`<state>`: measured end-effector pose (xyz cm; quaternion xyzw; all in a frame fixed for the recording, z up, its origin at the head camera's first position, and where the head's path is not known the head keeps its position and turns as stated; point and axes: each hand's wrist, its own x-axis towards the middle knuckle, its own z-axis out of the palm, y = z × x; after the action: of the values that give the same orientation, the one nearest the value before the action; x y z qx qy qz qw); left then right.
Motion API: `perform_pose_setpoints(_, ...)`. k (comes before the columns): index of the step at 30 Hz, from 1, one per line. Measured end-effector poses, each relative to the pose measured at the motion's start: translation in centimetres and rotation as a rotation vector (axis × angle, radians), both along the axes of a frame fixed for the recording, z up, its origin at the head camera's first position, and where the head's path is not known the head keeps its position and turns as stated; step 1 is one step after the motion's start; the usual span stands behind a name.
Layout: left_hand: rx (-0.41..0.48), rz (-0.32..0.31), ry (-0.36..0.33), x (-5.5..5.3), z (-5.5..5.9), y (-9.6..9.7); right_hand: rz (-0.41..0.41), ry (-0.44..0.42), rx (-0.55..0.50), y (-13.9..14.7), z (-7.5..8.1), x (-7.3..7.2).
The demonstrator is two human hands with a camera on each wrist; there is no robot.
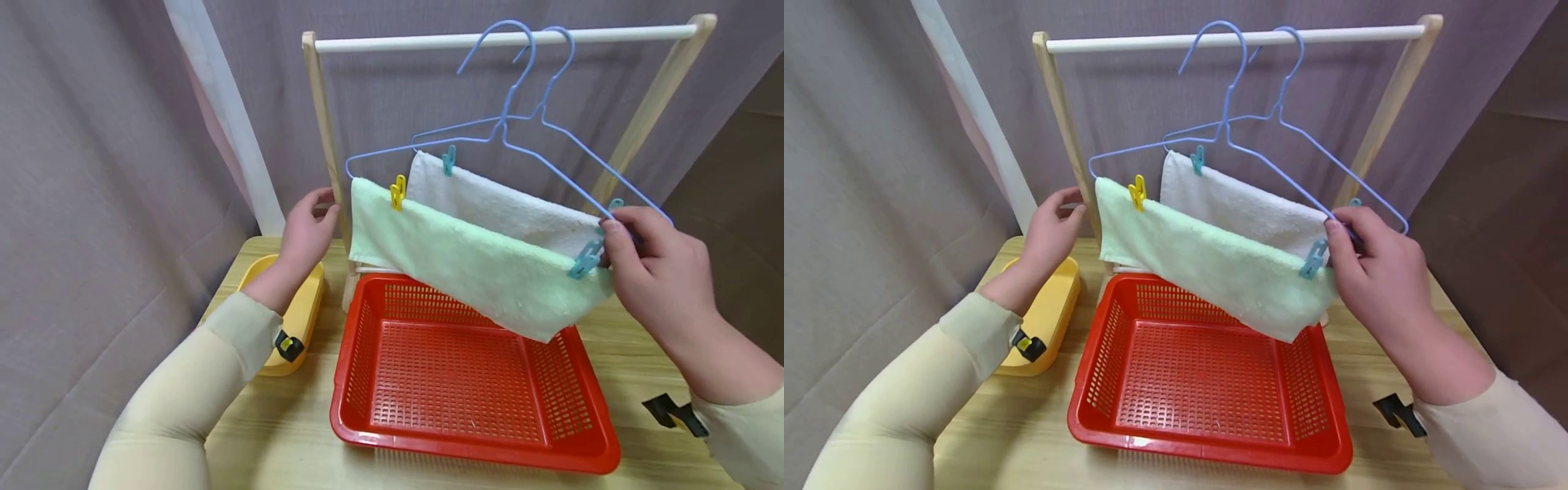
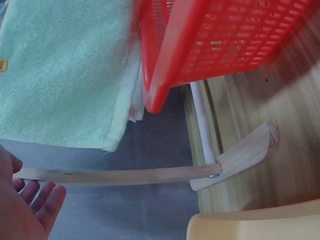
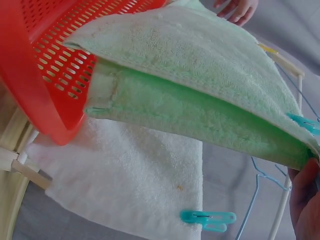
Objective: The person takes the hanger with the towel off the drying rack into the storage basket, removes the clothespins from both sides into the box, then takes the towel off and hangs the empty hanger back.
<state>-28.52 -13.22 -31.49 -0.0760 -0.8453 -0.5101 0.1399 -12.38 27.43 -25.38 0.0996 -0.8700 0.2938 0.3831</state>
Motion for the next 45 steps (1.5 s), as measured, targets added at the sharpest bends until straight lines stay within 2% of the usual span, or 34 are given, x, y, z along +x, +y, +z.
perform_pose_setpoints(3,-0.013,-0.002,-0.015,0.6,0.1,-0.3,0.004,0.009,-0.004,0.2,-0.3,0.4)
perform_pose_setpoints(8,-0.034,-0.027,0.006,2.1,0.4,-0.4,0.002,-0.009,0.004,0.5,-0.9,0.8)
perform_pose_setpoints(13,-0.086,-0.068,0.085,4.5,1.0,0.1,-0.023,-0.012,0.031,0.7,-1.3,1.1)
perform_pose_setpoints(17,-0.131,-0.113,0.170,6.2,1.6,0.9,-0.011,0.001,0.039,0.9,-1.4,1.3)
perform_pose_setpoints(22,-0.177,-0.188,0.264,7.8,2.5,2.1,0.017,0.030,0.047,1.3,-1.7,1.7)
perform_pose_setpoints(25,-0.251,-0.222,0.312,8.5,2.9,2.7,0.031,0.027,0.039,1.6,-2.0,1.9)
perform_pose_setpoints(31,-0.465,-0.250,0.434,9.1,3.1,3.5,0.058,0.031,0.058,2.0,-2.9,2.1)
perform_pose_setpoints(36,-0.585,-0.265,0.501,9.2,2.6,3.8,0.091,0.034,0.069,2.2,-3.7,2.2)
perform_pose_setpoints(40,-0.656,-0.293,0.504,9.2,2.1,4.1,0.122,0.023,0.070,2.3,-4.1,2.2)
perform_pose_setpoints(45,-0.707,-0.329,0.449,9.2,1.6,4.3,0.163,0.039,0.095,2.5,-4.6,2.3)
